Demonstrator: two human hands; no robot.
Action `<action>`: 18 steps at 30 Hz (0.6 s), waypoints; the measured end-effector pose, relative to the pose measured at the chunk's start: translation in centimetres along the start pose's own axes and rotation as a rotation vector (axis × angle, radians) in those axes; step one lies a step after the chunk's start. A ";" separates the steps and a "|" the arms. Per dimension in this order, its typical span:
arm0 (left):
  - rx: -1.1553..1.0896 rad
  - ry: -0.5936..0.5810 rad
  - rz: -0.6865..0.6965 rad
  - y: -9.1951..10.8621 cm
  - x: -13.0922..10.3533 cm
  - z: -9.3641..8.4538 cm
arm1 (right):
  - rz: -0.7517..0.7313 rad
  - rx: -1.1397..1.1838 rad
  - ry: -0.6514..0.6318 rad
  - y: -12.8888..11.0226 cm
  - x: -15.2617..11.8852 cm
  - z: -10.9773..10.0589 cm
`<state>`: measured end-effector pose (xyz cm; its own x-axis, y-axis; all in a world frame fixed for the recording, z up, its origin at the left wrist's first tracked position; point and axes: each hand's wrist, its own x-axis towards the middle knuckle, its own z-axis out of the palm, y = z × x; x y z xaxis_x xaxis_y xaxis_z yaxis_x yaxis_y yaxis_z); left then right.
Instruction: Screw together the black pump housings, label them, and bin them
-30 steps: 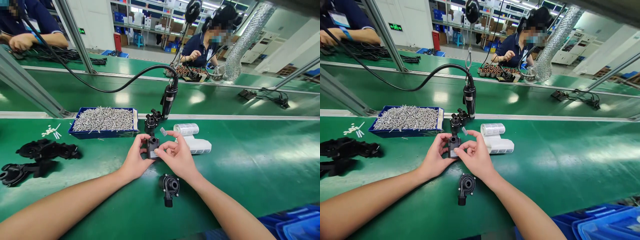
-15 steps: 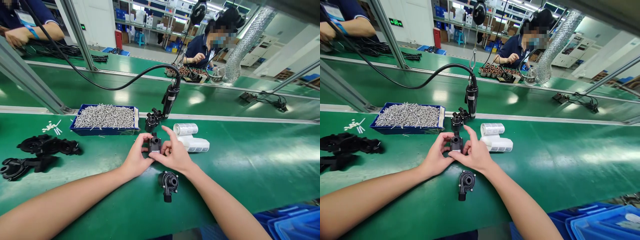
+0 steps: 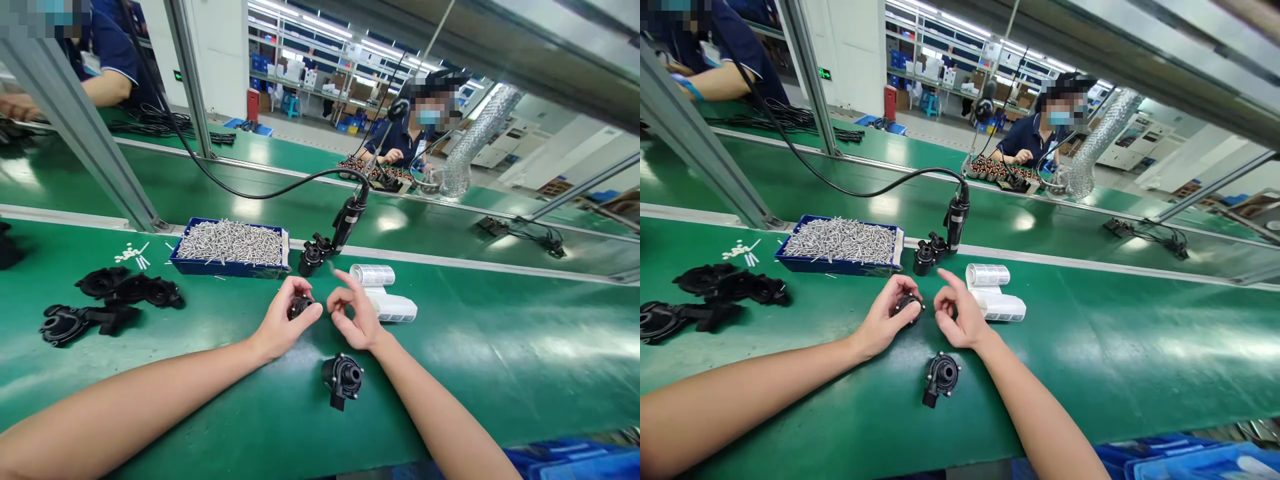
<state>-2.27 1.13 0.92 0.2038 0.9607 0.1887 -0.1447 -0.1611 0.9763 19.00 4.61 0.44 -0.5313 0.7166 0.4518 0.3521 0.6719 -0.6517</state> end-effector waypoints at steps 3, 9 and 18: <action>-0.095 -0.121 -0.072 0.3 -0.8 0.5 | 0.041 -0.256 0.250 0.4 1.5 0.6; -0.211 -0.259 -0.078 0.3 -2.1 1.0 | 0.159 -0.665 0.235 0.8 6.5 2.8; 0.215 0.219 0.222 -2.0 0.2 0.2 | 0.230 -0.188 0.035 -1.0 0.9 -0.5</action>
<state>-1.74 1.57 -0.96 -0.0249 0.9188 0.3940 0.0491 -0.3926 0.9184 18.56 4.68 1.85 -0.3957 0.8577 0.3285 0.5985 0.5121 -0.6161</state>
